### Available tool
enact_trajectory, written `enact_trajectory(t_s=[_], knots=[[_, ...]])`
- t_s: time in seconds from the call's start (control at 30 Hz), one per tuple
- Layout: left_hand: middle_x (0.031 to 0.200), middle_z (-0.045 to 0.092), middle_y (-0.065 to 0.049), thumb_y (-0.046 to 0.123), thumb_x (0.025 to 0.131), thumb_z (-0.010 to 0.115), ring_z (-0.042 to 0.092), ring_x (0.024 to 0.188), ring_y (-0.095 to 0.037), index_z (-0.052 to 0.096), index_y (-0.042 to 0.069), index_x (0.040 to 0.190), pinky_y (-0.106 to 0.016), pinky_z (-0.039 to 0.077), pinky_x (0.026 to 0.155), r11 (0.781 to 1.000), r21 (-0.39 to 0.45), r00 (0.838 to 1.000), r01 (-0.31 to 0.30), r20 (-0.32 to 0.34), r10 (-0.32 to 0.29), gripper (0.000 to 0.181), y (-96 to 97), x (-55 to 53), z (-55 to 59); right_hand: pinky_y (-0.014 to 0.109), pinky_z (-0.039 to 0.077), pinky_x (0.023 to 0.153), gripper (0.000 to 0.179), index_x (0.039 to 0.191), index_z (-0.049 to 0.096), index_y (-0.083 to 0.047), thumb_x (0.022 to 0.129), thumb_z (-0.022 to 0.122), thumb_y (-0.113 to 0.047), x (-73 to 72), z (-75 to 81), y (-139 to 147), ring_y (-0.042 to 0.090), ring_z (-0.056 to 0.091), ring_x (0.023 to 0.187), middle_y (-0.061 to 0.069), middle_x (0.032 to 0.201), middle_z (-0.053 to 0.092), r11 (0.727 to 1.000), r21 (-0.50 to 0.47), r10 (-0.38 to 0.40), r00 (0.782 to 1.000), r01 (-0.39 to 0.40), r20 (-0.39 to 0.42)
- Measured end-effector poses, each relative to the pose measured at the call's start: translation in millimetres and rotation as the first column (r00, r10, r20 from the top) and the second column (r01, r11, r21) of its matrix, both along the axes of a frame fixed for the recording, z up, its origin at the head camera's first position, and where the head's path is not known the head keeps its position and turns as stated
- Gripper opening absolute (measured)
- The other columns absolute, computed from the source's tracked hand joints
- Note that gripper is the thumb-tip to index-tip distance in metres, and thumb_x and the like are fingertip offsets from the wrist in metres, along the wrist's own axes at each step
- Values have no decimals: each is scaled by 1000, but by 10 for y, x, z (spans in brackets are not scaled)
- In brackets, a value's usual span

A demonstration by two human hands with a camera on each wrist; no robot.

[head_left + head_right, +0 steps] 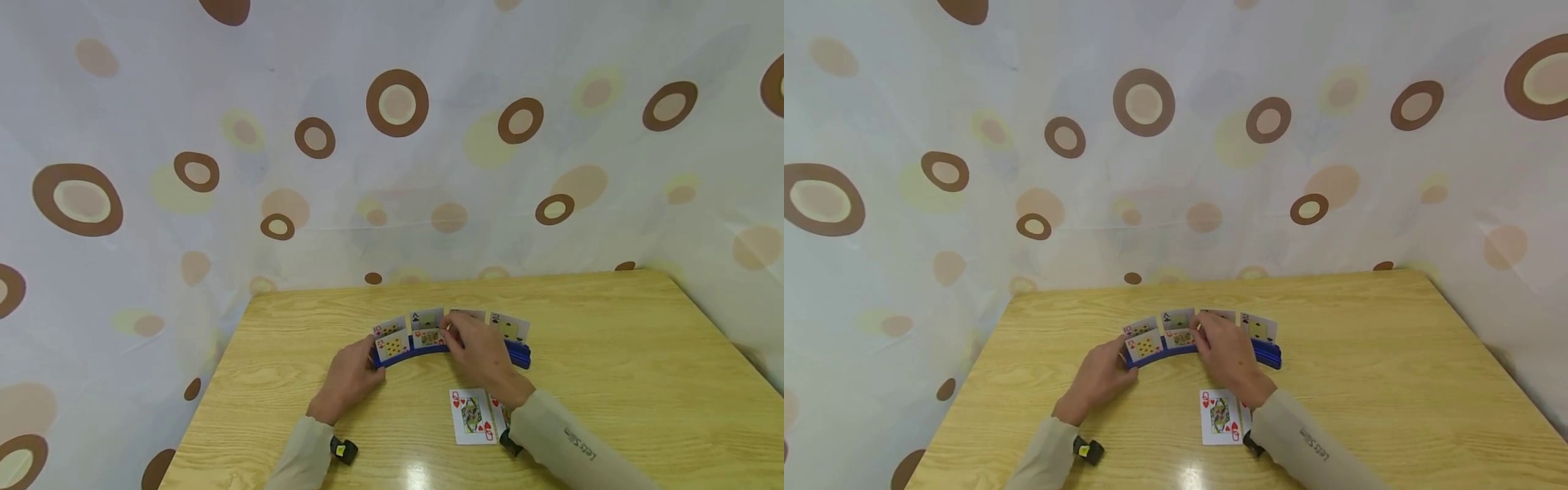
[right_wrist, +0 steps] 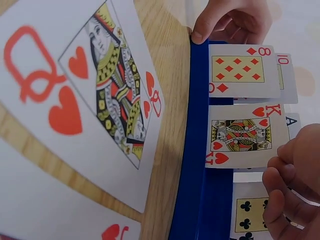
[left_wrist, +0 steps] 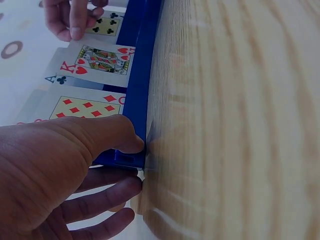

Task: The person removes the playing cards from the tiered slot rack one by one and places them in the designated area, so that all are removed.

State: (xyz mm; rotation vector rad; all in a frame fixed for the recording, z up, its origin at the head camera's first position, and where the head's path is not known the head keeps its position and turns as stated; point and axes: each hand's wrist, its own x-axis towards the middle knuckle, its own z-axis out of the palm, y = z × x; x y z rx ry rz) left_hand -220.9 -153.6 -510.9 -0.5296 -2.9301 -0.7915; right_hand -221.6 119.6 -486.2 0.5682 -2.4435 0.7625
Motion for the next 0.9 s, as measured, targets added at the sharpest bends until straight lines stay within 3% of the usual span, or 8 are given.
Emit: enact_trajectory(t_s=[0.4, 0.9], knots=[[119, 80, -14, 13, 93, 82, 78, 101, -25, 64, 3, 136, -45, 65, 87, 1000, 12, 1000, 8, -12, -8, 48, 12, -2, -2, 28, 54, 66, 6, 107, 77, -14, 101, 78, -13, 53, -12, 28, 9, 68, 76, 0, 96, 77, 1000, -21, 0, 999, 1, 39], [119, 80, -14, 14, 94, 82, 78, 100, -24, 64, 3, 137, -45, 64, 88, 1000, 11, 1000, 4, 0, -4, 48, 5, -3, 10, 27, 54, 67, 11, 111, 78, -11, 101, 78, -10, 215, -16, 115, 7, 64, 77, -1, 95, 74, 995, -96, -13, 1000, 11, -24]])
